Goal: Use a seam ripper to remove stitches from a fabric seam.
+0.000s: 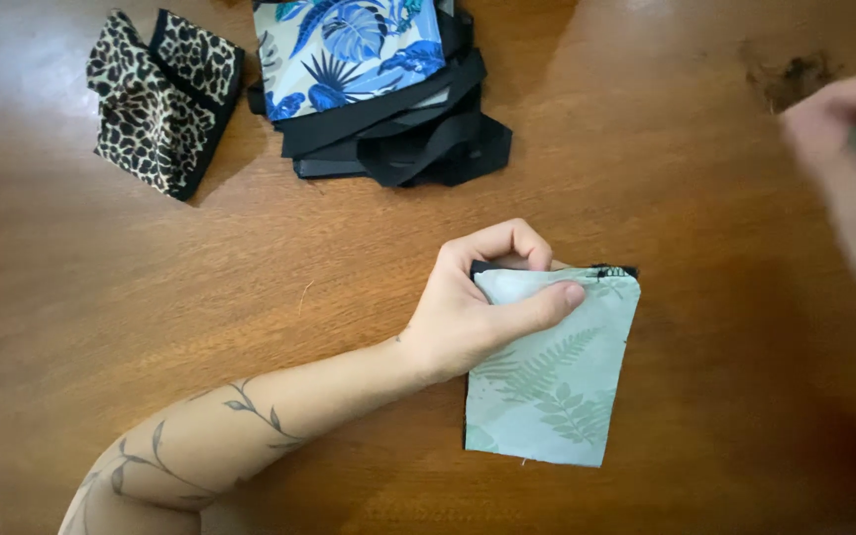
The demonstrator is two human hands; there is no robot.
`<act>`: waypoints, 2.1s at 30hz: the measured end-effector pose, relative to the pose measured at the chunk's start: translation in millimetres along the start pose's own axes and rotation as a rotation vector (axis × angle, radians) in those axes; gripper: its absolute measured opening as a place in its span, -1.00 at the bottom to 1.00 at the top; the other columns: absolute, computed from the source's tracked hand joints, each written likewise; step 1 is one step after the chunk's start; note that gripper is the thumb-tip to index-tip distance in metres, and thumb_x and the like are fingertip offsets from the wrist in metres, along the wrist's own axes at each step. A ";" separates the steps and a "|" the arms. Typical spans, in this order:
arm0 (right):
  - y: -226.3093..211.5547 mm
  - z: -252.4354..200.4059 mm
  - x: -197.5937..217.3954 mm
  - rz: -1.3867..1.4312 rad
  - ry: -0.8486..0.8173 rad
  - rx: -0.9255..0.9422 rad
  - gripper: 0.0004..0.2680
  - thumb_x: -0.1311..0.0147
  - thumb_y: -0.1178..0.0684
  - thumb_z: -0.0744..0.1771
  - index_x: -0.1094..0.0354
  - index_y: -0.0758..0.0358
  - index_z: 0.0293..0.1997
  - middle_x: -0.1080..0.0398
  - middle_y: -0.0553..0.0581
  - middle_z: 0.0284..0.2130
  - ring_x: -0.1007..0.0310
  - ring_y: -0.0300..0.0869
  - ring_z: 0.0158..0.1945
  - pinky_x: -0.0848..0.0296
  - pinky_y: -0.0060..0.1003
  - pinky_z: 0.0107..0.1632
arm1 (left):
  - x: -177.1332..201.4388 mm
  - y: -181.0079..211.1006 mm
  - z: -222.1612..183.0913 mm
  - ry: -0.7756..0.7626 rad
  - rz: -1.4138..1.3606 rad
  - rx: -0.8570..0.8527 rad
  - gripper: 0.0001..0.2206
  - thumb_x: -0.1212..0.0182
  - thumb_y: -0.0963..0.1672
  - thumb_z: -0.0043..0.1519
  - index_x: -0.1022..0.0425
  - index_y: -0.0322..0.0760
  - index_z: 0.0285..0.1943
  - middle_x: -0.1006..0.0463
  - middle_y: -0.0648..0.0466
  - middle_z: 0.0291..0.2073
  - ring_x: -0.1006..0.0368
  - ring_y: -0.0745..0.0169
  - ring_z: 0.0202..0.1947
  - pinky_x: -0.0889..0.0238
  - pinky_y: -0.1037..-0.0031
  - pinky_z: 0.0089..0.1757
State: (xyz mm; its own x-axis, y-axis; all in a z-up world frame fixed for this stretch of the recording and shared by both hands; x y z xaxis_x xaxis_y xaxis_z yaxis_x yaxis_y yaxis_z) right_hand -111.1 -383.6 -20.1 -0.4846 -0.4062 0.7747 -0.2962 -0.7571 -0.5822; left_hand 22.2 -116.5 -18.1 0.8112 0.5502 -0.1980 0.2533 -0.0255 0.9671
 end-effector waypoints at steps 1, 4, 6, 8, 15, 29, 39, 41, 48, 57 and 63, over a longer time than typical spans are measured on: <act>-53.8 -3.7 1.3 -0.031 -0.035 0.096 -0.92 -0.12 0.19 0.64 -0.40 0.41 0.13 -0.32 0.24 -0.14 -0.25 -0.03 -0.10 -0.21 -0.17 0.02 | 0.5 0.5 -0.5 0.009 -0.010 0.005 -0.74 -0.35 -0.08 0.09 -0.25 -0.04 -0.43 -0.23 0.37 -0.58 -0.08 0.62 -0.57 0.04 0.68 -0.49; -137.9 -20.4 -1.5 -0.061 -0.074 0.357 -0.95 -0.23 0.30 0.43 -0.53 0.41 -0.03 -0.44 0.28 -0.23 -0.36 -0.01 -0.21 -0.35 -0.16 -0.09 | 1.1 0.3 -1.1 0.025 -0.023 -0.015 -0.76 -0.33 -0.09 0.11 -0.26 -0.04 -0.42 -0.23 0.37 -0.55 -0.09 0.61 -0.55 0.02 0.68 -0.46; -165.2 -28.8 -4.1 -0.058 -0.078 0.532 -0.90 -0.29 0.28 0.35 -0.54 0.41 -0.07 -0.49 0.29 -0.23 -0.41 -0.02 -0.25 -0.42 -0.17 -0.16 | 2.9 1.8 -0.5 0.040 -0.029 -0.045 -0.76 -0.32 -0.10 0.12 -0.26 -0.04 -0.42 -0.24 0.37 -0.53 -0.09 0.61 -0.53 0.02 0.69 -0.43; -184.1 -38.2 -6.2 -0.147 -0.044 0.682 -0.92 -0.28 0.26 0.35 -0.54 0.34 -0.09 -0.47 0.17 -0.26 -0.43 -0.10 -0.33 -0.46 -0.17 -0.24 | 1.7 4.1 -0.4 0.021 -0.062 -0.104 -0.78 -0.30 -0.12 0.15 -0.25 -0.06 -0.37 -0.25 0.36 -0.50 -0.12 0.61 -0.49 -0.01 0.69 -0.39; -191.7 -36.5 -12.0 -0.234 -0.141 0.661 -0.85 -0.22 0.09 0.36 -0.48 0.34 -0.06 -0.52 0.18 -0.21 -0.53 -0.09 -0.23 -0.49 -0.22 -0.17 | 1.4 3.7 -1.4 0.038 -0.089 -0.084 -0.79 -0.29 -0.11 0.16 -0.26 -0.07 -0.33 -0.27 0.34 -0.54 -0.11 0.64 -0.53 0.01 0.71 -0.44; -176.7 -44.5 -6.3 -0.227 -0.113 0.616 -0.81 -0.18 0.41 0.36 -0.56 0.30 0.02 -0.41 0.19 -0.24 -0.35 0.03 -0.31 -0.42 -0.04 -0.15 | 6.6 11.4 -1.4 0.122 -0.101 -0.064 -0.61 -0.43 -0.07 -0.03 -0.15 -0.04 -0.38 -0.33 0.35 -0.56 -0.14 0.66 -0.55 -0.08 0.72 -0.45; -167.4 -52.2 -9.9 -0.306 -0.204 0.673 -0.75 -0.15 0.26 0.34 -0.51 0.07 0.11 -0.30 0.11 -0.10 -0.46 -0.05 -0.11 -0.41 0.21 0.18 | 1.7 5.0 -2.6 0.059 -0.219 -0.011 -0.62 -0.40 -0.18 0.04 -0.12 -0.13 -0.31 -0.63 -0.07 -0.34 -0.49 0.43 -0.40 -0.40 0.58 -0.32; -165.3 -50.6 -11.1 -0.294 -0.177 0.642 -0.75 -0.17 0.29 0.35 -0.52 0.01 0.09 -0.32 0.08 -0.11 -0.49 -0.01 -0.08 -0.37 0.29 0.26 | -0.1 2.9 -2.4 0.032 -0.257 -0.010 -0.62 -0.39 -0.19 0.04 -0.12 -0.14 -0.30 -0.63 -0.12 -0.31 -0.50 0.38 -0.37 -0.42 0.55 -0.30; -165.3 -47.6 -15.0 -0.248 -0.162 0.616 -0.74 -0.20 0.33 0.36 -0.53 0.00 0.06 -0.32 0.08 -0.08 -0.48 0.07 -0.02 -0.25 0.36 0.38 | -0.9 -0.3 -2.8 0.028 -0.277 -0.021 -0.62 -0.39 -0.19 0.06 -0.11 -0.14 -0.29 -0.62 -0.08 -0.32 -0.45 0.46 -0.39 -0.38 0.58 -0.30; -162.3 -43.5 -17.4 -0.246 -0.157 0.629 -0.72 -0.22 0.36 0.36 -0.53 -0.02 0.06 -0.30 0.11 -0.09 -0.49 0.06 0.00 -0.29 0.37 0.39 | -0.6 -0.8 -2.3 0.030 -0.248 -0.008 -0.62 -0.40 -0.19 0.05 -0.12 -0.12 -0.30 -0.62 -0.03 -0.34 -0.42 0.50 -0.40 -0.35 0.59 -0.32; -164.4 -41.4 -15.9 -0.226 -0.162 0.625 -0.77 -0.18 0.32 0.37 -0.52 0.02 0.03 -0.32 0.15 -0.11 -0.49 0.10 0.00 -0.29 0.40 0.40 | -0.7 1.8 -2.3 0.029 -0.240 -0.003 -0.63 -0.39 -0.19 0.04 -0.12 -0.13 -0.30 -0.63 -0.08 -0.33 -0.47 0.44 -0.39 -0.39 0.57 -0.30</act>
State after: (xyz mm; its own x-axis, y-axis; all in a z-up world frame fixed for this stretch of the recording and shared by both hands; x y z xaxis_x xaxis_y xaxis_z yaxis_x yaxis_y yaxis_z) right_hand -88.8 -231.5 53.0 -0.3231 -0.2376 0.9161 0.1782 -0.9659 -0.1877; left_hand 20.9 -115.0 -15.8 0.7122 0.5641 -0.4178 0.4354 0.1118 0.8932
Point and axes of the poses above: each hand's wrist, its own z-axis towards the middle knuckle, its own x-axis out of the back of the hand, y = z × x, the point moved 8 cm from there along z, towards the middle knuckle
